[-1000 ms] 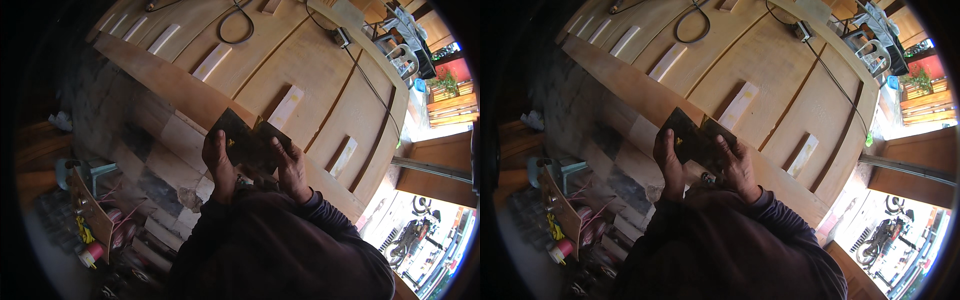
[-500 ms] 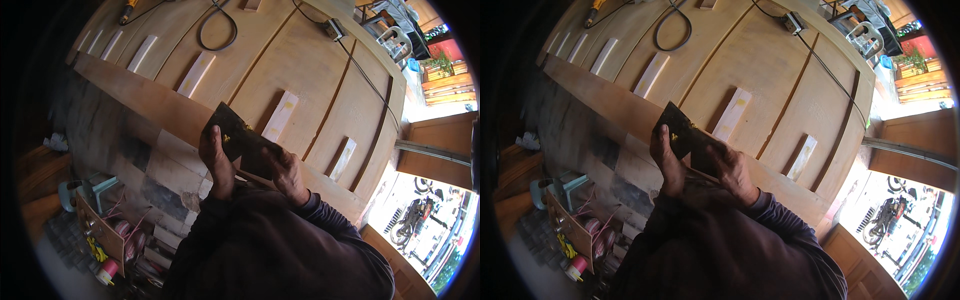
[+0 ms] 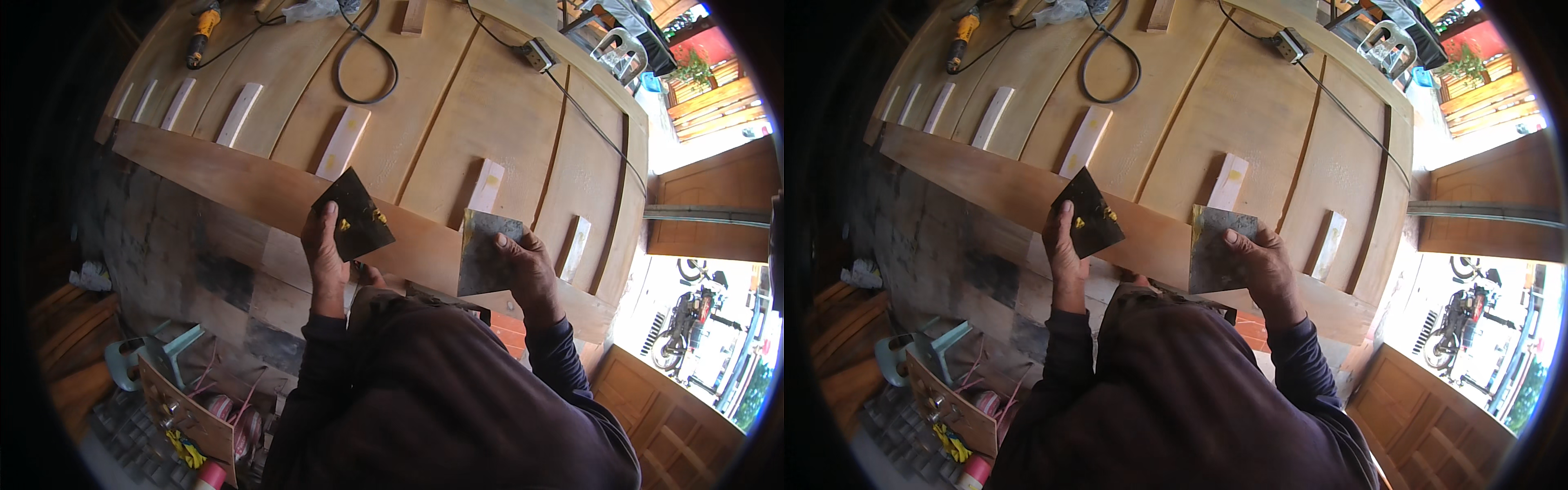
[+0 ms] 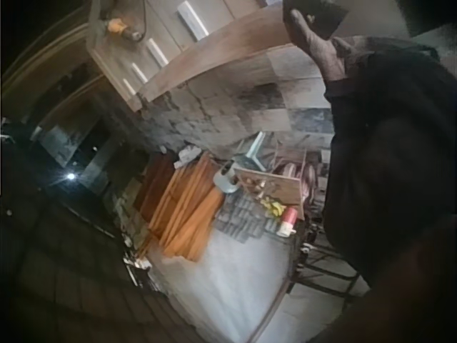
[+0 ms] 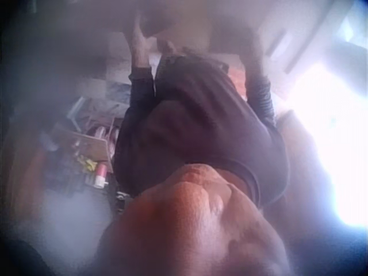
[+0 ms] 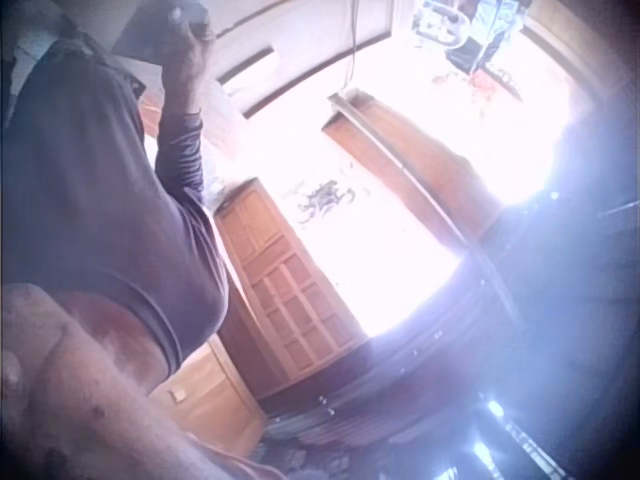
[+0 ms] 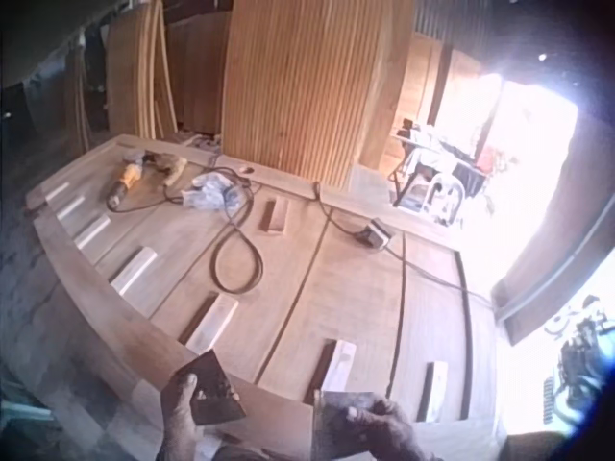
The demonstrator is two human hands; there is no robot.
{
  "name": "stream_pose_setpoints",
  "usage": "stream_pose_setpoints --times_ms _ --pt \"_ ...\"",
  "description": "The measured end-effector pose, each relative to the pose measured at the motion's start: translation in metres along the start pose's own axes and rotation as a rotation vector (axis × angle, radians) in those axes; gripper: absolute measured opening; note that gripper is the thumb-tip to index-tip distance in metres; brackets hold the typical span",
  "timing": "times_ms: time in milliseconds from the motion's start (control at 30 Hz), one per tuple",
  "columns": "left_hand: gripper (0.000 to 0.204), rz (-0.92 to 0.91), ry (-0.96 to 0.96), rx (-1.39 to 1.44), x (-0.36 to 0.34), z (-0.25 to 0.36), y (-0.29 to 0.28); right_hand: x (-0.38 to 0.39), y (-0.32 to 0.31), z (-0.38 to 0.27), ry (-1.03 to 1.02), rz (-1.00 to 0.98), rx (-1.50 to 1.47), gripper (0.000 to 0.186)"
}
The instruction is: The person nails wooden trim pieces onto a large door using a hammer and then applies wood filler to the nail holes and seams with a putty knife and their finger.
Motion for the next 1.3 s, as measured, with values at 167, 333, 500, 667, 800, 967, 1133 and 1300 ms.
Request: stream_pose_setpoints --times_ms 167,333,500,667,800,967,1133,1300 --pt "0.039 0.0 0.051 -0.118 -0.015 0.037 -0.042 -0.008 0.022 0.015 -0.177 -0.036 0.223 0.02" --pt "0.041 0.114 0.138 -0.057 -0.021 0.081 -0.09 -0.006 0.076 0.022 -0.714 -0.017 1.154 0.018" --pt "0.043 0.192 0.168 -0.097 -0.035 0.098 -0.133 0.001 0.116 0.038 -0.899 -0.113 1.425 0.022" --pt "0.039 0.148 0.155 0.004 -0.045 0.114 -0.135 -0.004 0.137 0.046 -0.86 -0.113 1.458 0.03" --pt "0.04 0.22 0.179 -0.003 -0.058 0.115 -0.137 -0.014 0.143 0.042 -0.76 -0.121 1.525 0.03" --pt "0.046 0.229 0.194 0.003 -0.071 0.135 -0.135 -0.028 0.142 0.033 -0.626 -0.229 1.515 0.033" --pt "0.054 0.328 0.182 -0.051 -0.117 0.152 -0.165 -0.034 0.144 0.038 -0.539 -0.186 1.539 0.035" --pt "0.05 0.144 0.219 -0.021 -0.184 0.183 -0.18 -0.036 0.154 0.041 -0.402 -0.081 1.587 0.033"
Point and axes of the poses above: each hand's wrist, its own x-axis away from the middle knuckle, its own y-axis out of the palm, z = x × y, the point moved 4 cm from there along -x, towards the middle knuckle, and after that the axes turned 2 degrees about -y, right-handed, at the moved point
